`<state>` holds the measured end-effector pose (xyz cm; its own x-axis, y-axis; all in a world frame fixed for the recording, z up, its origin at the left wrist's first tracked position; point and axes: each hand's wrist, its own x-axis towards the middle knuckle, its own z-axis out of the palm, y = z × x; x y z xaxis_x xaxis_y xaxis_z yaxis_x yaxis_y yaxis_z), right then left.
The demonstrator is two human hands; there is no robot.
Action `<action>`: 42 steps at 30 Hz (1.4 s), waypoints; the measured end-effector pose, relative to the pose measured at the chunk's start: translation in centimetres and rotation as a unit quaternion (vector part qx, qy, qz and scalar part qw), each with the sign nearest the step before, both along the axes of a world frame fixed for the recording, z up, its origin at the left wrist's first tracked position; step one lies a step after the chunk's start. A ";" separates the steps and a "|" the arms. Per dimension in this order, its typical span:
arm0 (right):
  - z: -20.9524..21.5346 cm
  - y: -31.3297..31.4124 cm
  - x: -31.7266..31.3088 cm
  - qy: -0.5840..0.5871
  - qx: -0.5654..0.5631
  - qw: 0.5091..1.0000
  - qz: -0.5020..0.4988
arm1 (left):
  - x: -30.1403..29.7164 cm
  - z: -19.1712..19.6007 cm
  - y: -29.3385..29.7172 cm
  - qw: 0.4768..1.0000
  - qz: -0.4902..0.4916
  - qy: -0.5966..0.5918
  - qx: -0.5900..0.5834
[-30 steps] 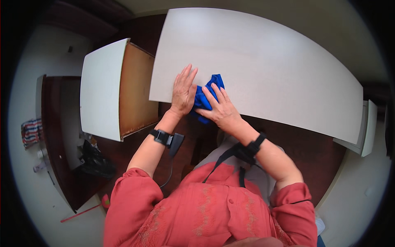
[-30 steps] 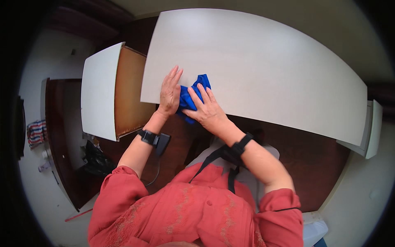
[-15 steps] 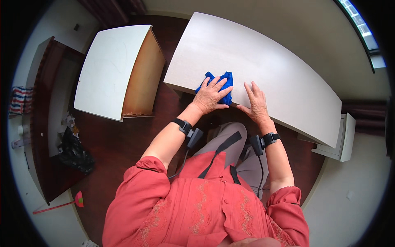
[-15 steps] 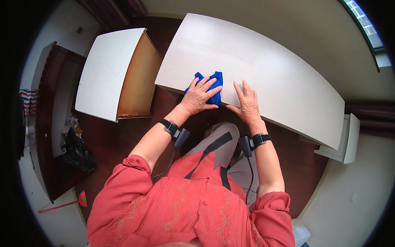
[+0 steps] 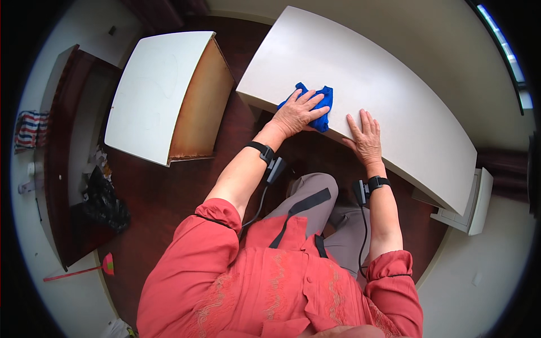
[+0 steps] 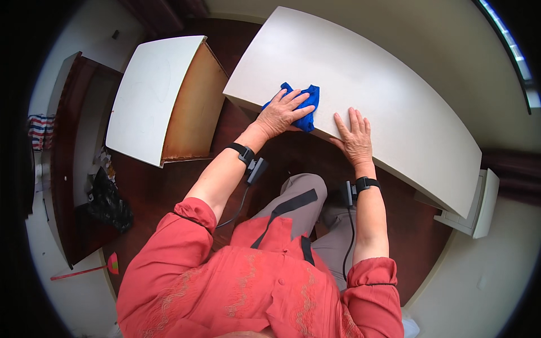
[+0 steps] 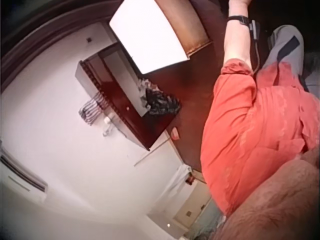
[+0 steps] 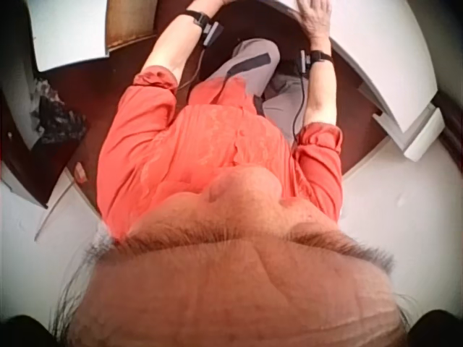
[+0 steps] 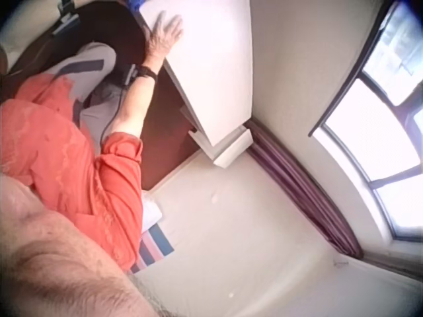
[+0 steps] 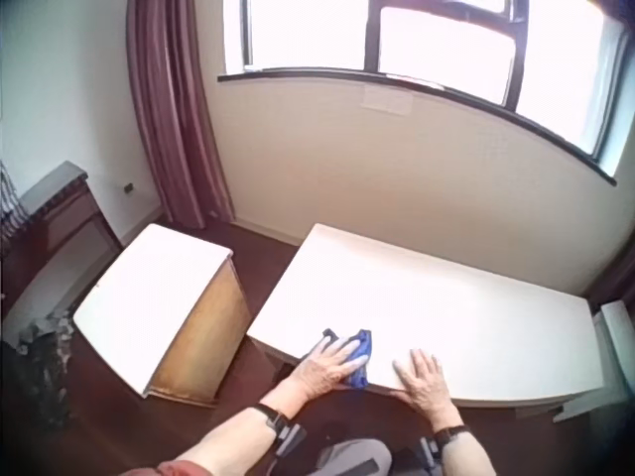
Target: Wiping down various pieces of furniture in a room using a blue cloth.
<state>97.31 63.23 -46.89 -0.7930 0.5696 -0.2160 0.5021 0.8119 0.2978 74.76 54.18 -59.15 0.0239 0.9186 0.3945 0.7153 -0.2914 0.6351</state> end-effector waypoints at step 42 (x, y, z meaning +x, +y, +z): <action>1.6 2.0 -0.7 0.064 -0.041 0.995 -0.058 | 0.6 -18.9 -2.2 0.235 0.415 -0.866 -0.149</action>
